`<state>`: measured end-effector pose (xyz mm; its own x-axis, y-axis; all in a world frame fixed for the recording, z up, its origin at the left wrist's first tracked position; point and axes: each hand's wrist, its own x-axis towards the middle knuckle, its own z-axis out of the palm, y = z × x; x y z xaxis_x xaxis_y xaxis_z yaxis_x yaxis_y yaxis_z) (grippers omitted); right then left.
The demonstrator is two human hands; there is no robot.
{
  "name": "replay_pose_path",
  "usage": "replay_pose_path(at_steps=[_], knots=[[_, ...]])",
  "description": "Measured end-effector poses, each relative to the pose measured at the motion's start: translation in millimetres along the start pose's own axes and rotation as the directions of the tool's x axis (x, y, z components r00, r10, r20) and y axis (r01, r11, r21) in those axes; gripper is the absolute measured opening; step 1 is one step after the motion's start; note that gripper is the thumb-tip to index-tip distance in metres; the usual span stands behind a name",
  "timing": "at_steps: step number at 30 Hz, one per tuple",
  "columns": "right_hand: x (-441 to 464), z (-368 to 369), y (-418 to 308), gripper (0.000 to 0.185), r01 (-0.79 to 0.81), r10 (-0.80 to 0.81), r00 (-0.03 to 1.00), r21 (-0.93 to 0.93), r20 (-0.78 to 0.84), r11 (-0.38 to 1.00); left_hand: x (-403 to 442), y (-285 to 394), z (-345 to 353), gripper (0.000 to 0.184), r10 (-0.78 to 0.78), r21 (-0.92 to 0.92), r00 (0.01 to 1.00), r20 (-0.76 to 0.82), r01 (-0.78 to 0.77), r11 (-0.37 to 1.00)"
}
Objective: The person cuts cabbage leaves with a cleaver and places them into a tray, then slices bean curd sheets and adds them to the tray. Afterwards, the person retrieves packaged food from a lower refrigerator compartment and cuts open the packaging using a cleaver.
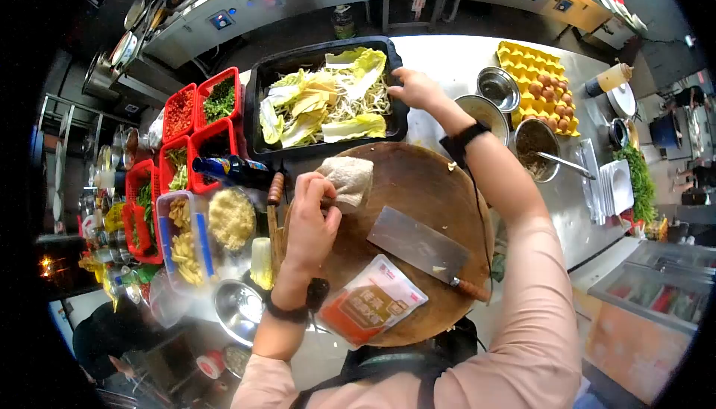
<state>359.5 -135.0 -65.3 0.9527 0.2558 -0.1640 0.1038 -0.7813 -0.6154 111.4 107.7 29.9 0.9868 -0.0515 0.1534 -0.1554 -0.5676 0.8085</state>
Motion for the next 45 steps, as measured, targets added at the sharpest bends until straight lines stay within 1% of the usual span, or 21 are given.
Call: replay_pose_path(at_steps=[3,5,7,9,11,13,14,17,19,21,24,26,27,29,31,32,35,38,43,44,45], knots=[[-54,-20,-37,0.061,0.121,-0.205,0.934,0.279,0.294,0.953,3,-4,5,0.027,-0.006,-0.032,0.999,-0.034,0.005,0.999],[-96,-44,-75,0.071,-0.024,-0.359,0.755,0.57,0.548,0.821,6,-5,5,0.028,0.036,-0.036,0.998,-0.054,-0.038,0.999],[-121,-31,-89,0.074,0.242,-0.588,0.691,0.633,0.42,0.736,9,-1,4,0.028,0.073,-0.08,0.993,-0.092,-0.08,0.994],[-142,-29,-113,0.075,0.181,-0.509,0.732,0.591,0.453,0.786,10,-2,8,0.03,0.084,-0.118,0.994,-0.066,-0.091,0.989],[-128,-16,-90,0.067,0.024,-0.269,0.87,0.51,0.412,0.86,8,3,9,0.039,0.087,-0.251,0.996,0.01,-0.081,0.965],[-104,-4,-43,0.061,0.228,-0.334,0.942,0.682,0.025,0.695,-1,8,5,0.059,0.068,-0.13,0.995,0.076,-0.058,0.99],[-107,-24,-43,0.058,0.092,-0.14,0.99,0.703,0.011,0.706,-5,10,-1,0.058,0.051,-0.089,0.996,0.071,-0.045,0.995],[-92,-40,-3,0.05,0.027,0.17,0.969,0.759,-0.18,0.651,-21,-3,-10,0.053,-0.006,0.0,0.997,0.078,0.006,1.0],[-84,-34,15,0.055,0.083,0.178,0.953,0.774,-0.247,0.628,-36,-15,-11,0.05,-0.007,0.051,0.995,0.095,0.002,0.999],[-95,-33,18,0.056,-0.299,0.391,0.916,0.502,-0.086,0.811,-58,-19,-11,0.048,0.066,0.131,0.994,0.085,-0.077,0.988],[-157,-22,3,0.048,-0.039,0.024,0.997,0.226,0.068,0.973,-112,-11,-15,0.05,-0.048,0.192,0.988,0.147,0.019,0.981],[-233,-2,-38,0.037,-0.062,0.01,0.976,0.231,0.219,0.971,-151,-11,-12,0.051,-0.07,0.201,0.987,0.144,0.04,0.979],[-279,5,-62,0.035,0.094,-0.144,0.963,0.214,0.228,0.972,-176,-12,-8,0.055,-0.116,0.268,0.982,0.152,0.072,0.961],[-348,28,-85,0.043,-0.091,0.017,0.847,0.114,0.531,0.989,-216,-13,-1,0.059,-0.146,0.339,0.98,0.136,0.092,0.936],[-401,70,-80,0.054,0.113,-0.105,0.928,-0.003,0.357,0.994,-254,-10,6,0.071,-0.204,0.44,0.973,0.112,0.135,0.888],[-414,92,-72,0.06,0.166,-0.157,0.949,-0.008,0.272,0.986,-270,-6,9,0.085,-0.224,0.45,0.966,0.126,0.146,0.881],[-436,137,-60,0.073,0.276,-0.268,0.957,-0.057,0.114,0.96,-310,3,33,0.093,-0.253,0.465,0.961,0.108,0.176,0.868],[-443,155,-60,0.077,0.158,-0.169,0.982,-0.119,-0.086,0.98,-348,-18,64,0.111,-0.211,0.435,0.977,0.04,0.173,0.884],[-426,162,-49,0.067,0.03,-0.032,0.999,-0.055,-0.031,0.998,-366,-31,66,0.113,-0.136,0.385,0.99,-0.03,0.137,0.913],[-425,157,-47,0.058,-0.098,0.039,0.987,0.393,0.156,0.914,-368,-33,63,0.114,-0.114,0.363,0.993,-0.003,0.107,0.926],[-427,149,-54,0.048,-0.285,0.02,0.936,0.721,0.352,0.631,-368,-30,58,0.115,-0.089,0.34,0.996,0.025,0.075,0.937]])
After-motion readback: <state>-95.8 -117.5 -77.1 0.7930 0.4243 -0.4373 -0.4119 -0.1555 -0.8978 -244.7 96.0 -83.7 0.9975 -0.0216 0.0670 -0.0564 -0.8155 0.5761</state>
